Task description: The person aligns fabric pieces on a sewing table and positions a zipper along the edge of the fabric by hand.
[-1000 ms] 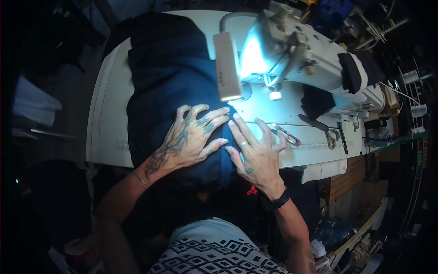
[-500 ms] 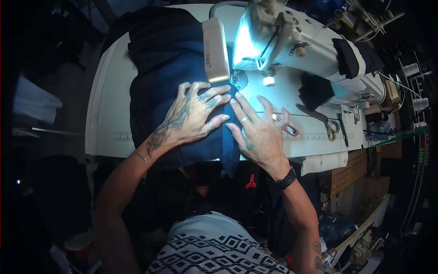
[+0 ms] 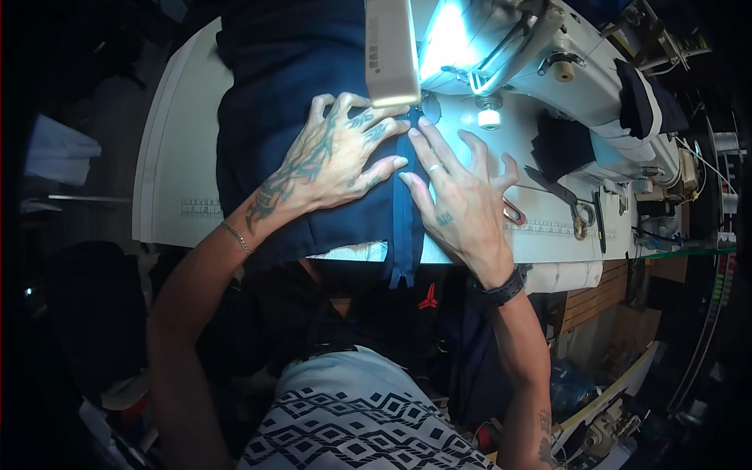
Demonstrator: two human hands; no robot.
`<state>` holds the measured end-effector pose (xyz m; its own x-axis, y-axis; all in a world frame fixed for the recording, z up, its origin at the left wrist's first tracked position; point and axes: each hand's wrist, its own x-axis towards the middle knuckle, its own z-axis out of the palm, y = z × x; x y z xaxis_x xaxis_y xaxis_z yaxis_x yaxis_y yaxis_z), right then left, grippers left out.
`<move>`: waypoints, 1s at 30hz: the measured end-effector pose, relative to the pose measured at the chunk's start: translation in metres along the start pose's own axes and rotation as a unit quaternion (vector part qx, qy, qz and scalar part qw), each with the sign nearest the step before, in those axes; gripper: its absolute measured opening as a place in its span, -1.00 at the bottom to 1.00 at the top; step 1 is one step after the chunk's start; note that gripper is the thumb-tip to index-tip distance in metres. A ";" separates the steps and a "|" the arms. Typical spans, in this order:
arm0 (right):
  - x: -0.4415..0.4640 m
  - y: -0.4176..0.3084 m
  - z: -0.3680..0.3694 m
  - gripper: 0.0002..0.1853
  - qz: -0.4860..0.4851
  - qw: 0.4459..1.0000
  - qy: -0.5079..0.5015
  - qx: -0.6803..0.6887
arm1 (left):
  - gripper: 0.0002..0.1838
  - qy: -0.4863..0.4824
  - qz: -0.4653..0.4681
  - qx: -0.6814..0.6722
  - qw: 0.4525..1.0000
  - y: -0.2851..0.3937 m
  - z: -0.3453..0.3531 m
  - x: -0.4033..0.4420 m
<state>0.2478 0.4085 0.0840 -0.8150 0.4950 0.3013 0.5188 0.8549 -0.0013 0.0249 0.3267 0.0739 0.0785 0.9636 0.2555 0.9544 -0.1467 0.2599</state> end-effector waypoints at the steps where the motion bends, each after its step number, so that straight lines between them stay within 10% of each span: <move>1: 0.000 0.000 -0.001 -0.36 0.000 1.000 -0.003 0.000 | -0.43 0.004 0.000 0.009 1.000 0.000 0.000 -0.001; 30: -0.014 -0.006 -0.005 -0.42 0.006 1.000 -0.017 0.011 | -0.34 -0.070 -0.008 0.001 0.997 -0.013 0.002 0.018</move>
<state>0.2570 0.3954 0.0842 -0.8175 0.5092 0.2690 0.5223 0.8524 -0.0261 0.0149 0.3465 0.0730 0.1031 0.9877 0.1179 0.9566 -0.1310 0.2604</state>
